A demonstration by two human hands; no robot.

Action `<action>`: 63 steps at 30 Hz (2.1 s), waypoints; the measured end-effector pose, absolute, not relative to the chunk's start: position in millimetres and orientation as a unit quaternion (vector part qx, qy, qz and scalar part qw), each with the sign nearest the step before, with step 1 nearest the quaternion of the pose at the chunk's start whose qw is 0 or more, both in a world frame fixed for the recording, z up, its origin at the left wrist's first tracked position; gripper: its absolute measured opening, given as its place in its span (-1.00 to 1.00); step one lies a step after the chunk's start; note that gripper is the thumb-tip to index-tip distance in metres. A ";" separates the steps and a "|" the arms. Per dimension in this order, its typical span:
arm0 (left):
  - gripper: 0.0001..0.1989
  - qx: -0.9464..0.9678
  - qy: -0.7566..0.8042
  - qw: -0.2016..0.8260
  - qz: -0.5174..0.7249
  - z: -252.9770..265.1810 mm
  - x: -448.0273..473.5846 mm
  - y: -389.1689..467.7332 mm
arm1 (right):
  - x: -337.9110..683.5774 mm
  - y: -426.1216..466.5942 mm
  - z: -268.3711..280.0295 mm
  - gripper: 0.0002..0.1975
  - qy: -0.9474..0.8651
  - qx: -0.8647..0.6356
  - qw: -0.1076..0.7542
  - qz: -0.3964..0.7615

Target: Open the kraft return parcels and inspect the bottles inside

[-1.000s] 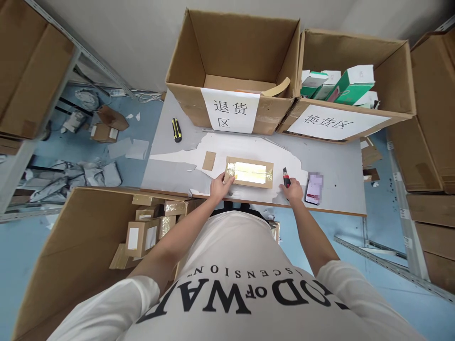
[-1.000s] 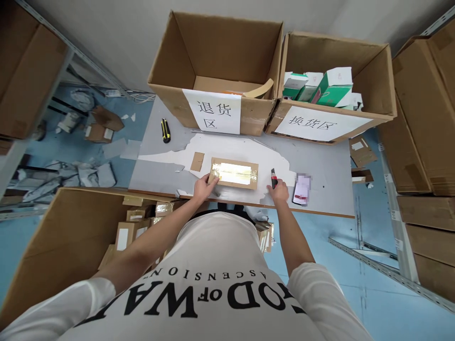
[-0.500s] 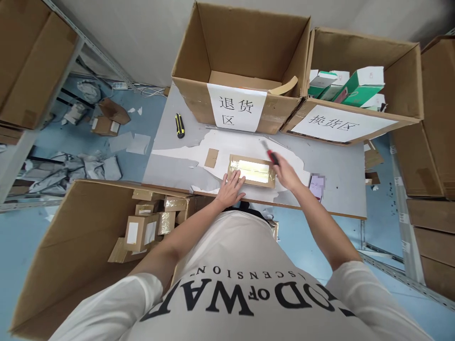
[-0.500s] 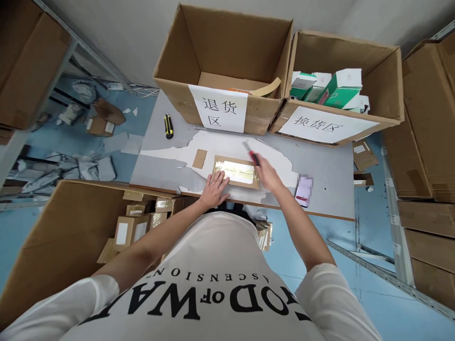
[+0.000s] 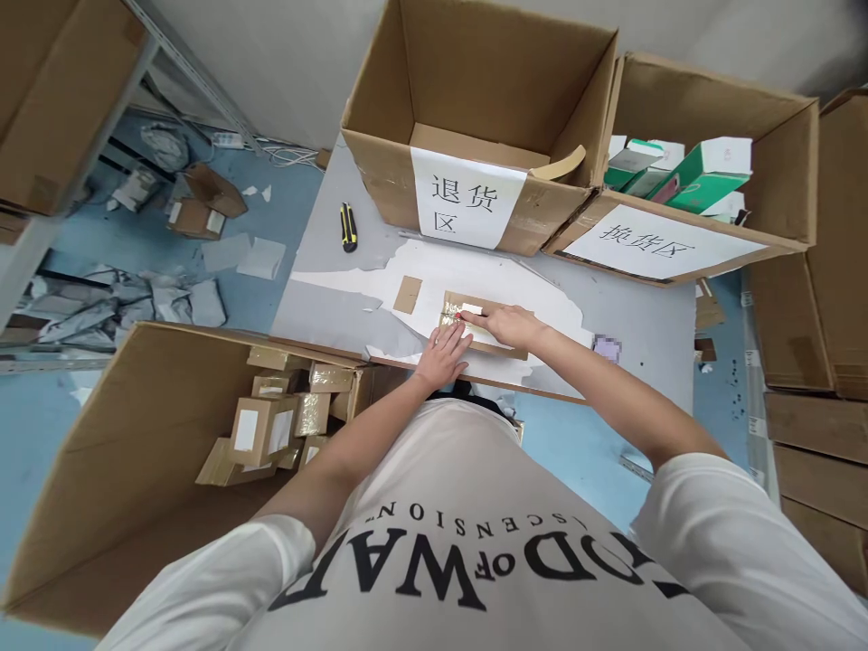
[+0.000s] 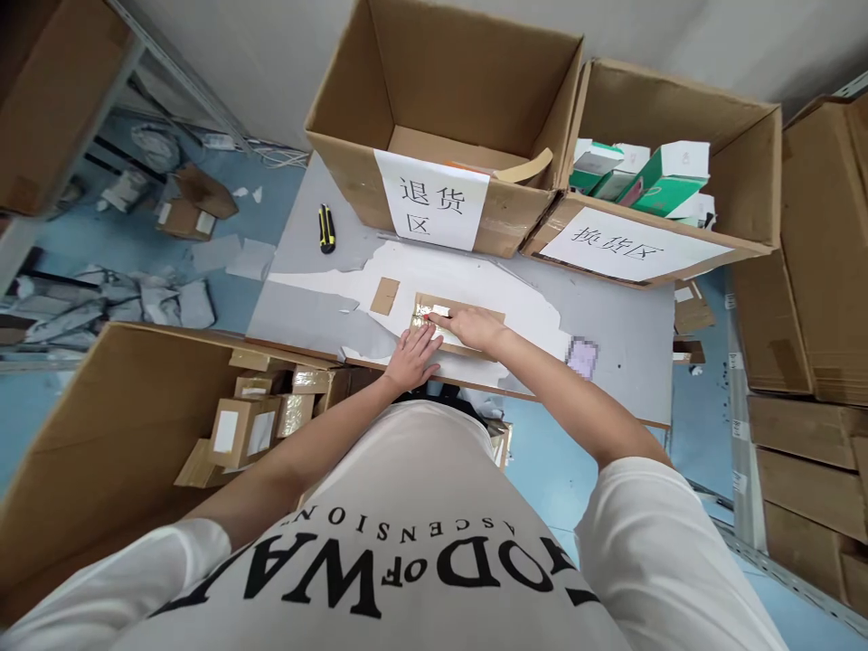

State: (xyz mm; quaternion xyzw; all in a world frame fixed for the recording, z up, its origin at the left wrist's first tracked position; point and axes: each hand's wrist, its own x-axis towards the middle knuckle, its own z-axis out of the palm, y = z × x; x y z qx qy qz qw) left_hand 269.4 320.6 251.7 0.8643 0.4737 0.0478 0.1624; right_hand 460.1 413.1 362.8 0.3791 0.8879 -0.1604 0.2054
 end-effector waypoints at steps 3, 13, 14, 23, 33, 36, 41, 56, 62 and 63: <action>-0.35 0.862 0.477 0.165 0.043 251.8 269.4 321.2 | 459.1 411.0 366.1 -0.34 0.886 0.376 0.230 -0.146; -0.37 0.862 0.477 0.167 0.039 249.8 269.0 321.6 | 512.1 396.3 364.0 -0.29 0.851 0.431 0.245 -0.172; -0.38 0.861 0.479 0.170 0.039 249.7 269.3 321.7 | 527.0 392.7 365.3 -0.29 0.843 0.442 0.249 -0.178; -0.35 0.851 0.492 0.181 0.014 258.2 274.6 321.7 | 618.2 349.2 374.1 -0.19 0.812 0.502 0.253 -0.153; -0.11 0.871 0.466 0.158 0.005 289.6 281.4 365.0 | 615.8 284.6 321.8 -0.42 0.565 0.717 -0.160 -0.376; 0.17 0.884 0.437 0.162 -0.017 293.0 288.0 389.8 | 587.9 278.9 296.3 -0.37 0.455 0.722 -0.253 -0.457; 0.23 0.888 0.428 0.165 -0.047 290.7 292.4 400.6 | 570.0 277.8 282.5 -0.35 0.408 0.697 -0.323 -0.494; 0.12 0.870 0.464 0.165 0.024 276.2 295.5 398.1 | 602.8 271.1 290.2 -0.44 0.476 0.653 -0.235 -0.541; 0.12 0.868 0.467 0.165 0.022 276.5 295.6 398.0 | 614.2 255.0 298.4 -0.43 0.468 0.636 -0.187 -0.584; 0.12 0.869 0.467 0.164 0.021 276.7 295.6 398.0 | 613.3 253.4 299.7 -0.43 0.468 0.636 -0.179 -0.588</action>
